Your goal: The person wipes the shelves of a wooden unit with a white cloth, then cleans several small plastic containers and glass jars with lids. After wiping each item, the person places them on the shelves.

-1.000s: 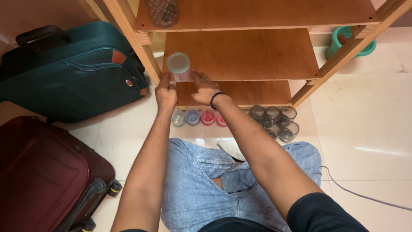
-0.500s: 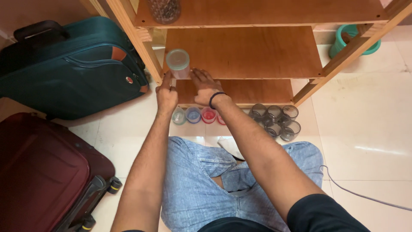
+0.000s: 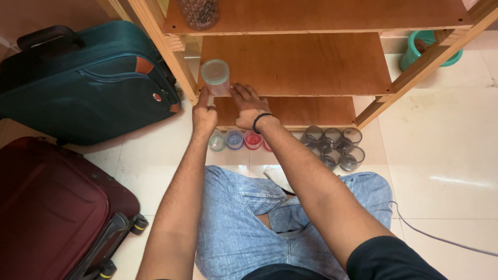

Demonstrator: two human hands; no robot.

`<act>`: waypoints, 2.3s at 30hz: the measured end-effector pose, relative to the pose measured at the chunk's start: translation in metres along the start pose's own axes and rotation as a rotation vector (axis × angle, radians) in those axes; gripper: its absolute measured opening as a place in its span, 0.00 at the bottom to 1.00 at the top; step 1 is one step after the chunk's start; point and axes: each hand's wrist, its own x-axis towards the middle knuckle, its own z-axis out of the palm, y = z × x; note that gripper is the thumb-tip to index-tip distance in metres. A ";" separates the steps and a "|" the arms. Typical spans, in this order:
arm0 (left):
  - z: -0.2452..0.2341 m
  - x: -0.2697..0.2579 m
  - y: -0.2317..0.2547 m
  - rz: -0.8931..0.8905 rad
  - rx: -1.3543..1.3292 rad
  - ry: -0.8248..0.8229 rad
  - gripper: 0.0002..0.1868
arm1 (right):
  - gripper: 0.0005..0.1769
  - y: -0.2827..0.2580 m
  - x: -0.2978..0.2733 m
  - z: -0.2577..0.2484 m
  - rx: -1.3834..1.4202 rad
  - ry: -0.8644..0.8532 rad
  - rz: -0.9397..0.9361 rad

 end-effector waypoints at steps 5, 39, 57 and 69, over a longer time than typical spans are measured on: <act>-0.002 0.000 0.004 -0.069 0.108 -0.033 0.39 | 0.55 -0.004 -0.001 -0.003 -0.001 0.005 0.005; -0.005 -0.016 0.027 -0.006 0.189 -0.073 0.47 | 0.54 0.002 -0.024 -0.014 -0.004 -0.067 0.007; 0.107 -0.184 -0.009 0.058 0.148 -0.290 0.48 | 0.38 0.176 -0.178 0.120 0.284 0.240 0.053; 0.139 -0.212 -0.017 0.022 0.003 -0.294 0.43 | 0.38 0.198 -0.199 0.139 0.352 0.315 0.200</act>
